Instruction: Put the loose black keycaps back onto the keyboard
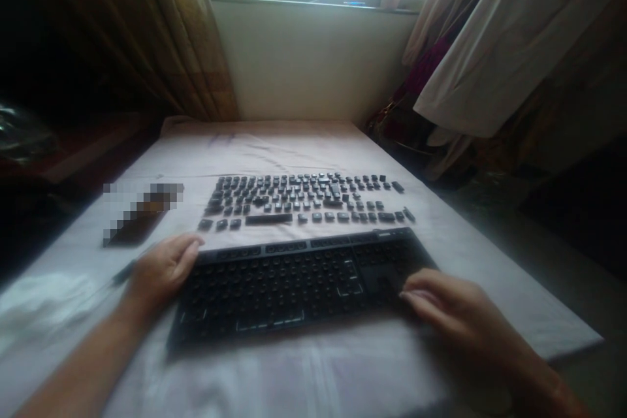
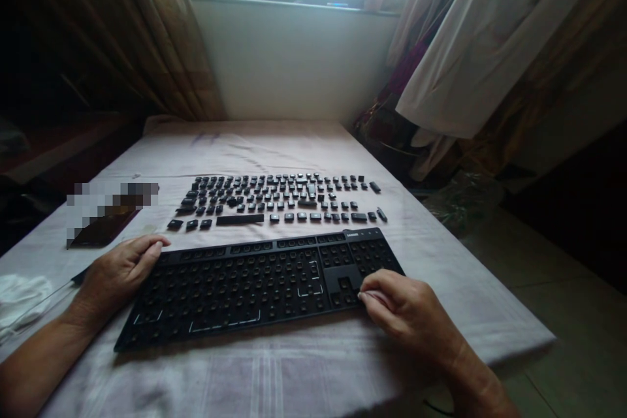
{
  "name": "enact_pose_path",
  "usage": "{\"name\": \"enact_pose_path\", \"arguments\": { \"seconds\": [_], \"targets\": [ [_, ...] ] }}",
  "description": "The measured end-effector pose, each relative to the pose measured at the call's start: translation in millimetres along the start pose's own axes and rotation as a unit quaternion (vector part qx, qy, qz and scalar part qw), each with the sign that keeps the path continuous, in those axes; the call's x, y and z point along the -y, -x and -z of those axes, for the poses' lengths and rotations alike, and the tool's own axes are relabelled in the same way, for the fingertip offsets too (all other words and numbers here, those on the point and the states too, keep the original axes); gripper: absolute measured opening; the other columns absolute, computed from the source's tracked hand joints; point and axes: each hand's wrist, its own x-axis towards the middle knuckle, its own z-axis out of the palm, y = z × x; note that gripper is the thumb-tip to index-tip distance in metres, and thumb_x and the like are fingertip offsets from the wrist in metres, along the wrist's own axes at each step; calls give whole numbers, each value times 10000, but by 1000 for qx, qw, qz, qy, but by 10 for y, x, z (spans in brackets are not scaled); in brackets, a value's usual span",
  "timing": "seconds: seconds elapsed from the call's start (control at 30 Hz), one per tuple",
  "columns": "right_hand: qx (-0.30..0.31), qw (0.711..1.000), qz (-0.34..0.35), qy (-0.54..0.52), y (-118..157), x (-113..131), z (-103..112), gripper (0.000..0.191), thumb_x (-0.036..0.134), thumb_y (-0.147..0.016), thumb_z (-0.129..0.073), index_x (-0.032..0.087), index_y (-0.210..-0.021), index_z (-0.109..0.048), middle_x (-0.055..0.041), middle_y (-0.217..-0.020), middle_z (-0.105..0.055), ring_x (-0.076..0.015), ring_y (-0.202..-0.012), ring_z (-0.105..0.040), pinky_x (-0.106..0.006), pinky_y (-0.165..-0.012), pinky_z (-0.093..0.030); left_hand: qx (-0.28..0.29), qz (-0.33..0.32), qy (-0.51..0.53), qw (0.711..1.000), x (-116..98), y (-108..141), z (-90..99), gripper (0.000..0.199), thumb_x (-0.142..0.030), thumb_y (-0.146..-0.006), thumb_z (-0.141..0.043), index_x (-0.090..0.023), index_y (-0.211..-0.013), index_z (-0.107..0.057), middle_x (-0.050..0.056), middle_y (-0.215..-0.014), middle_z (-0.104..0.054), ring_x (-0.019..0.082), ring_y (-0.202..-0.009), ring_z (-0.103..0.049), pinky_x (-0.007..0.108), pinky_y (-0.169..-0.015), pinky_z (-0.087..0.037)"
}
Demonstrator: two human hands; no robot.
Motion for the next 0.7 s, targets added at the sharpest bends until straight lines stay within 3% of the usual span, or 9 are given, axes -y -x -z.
{"name": "enact_pose_path", "arguments": {
  "seconds": [0.33, 0.7],
  "targets": [
    [26, 999, -16, -40, 3, 105, -82, 203, 307, -898, -525, 222, -789, -673, -19, -724, -709, -156, -630, -651, -248, -576, -500, -2, -2, -4, 1000, -11, -20, 22, 421, -525, -876, -356, -264, -901, -686, 83, -998, -777, 329, -939, -729, 440, -803, -571],
    [60, 994, 50, 70, -61, 128, -128, 214, 227, -895, -482, 223, -728, -615, -38, -730, -687, -156, -615, -618, -242, -549, -451, -8, -4, -5, 1000, 11, -11, -1, 434, -530, -878, -366, -260, -906, -705, 57, -967, -785, 278, -921, -733, 366, -823, -562]
  ]
}}
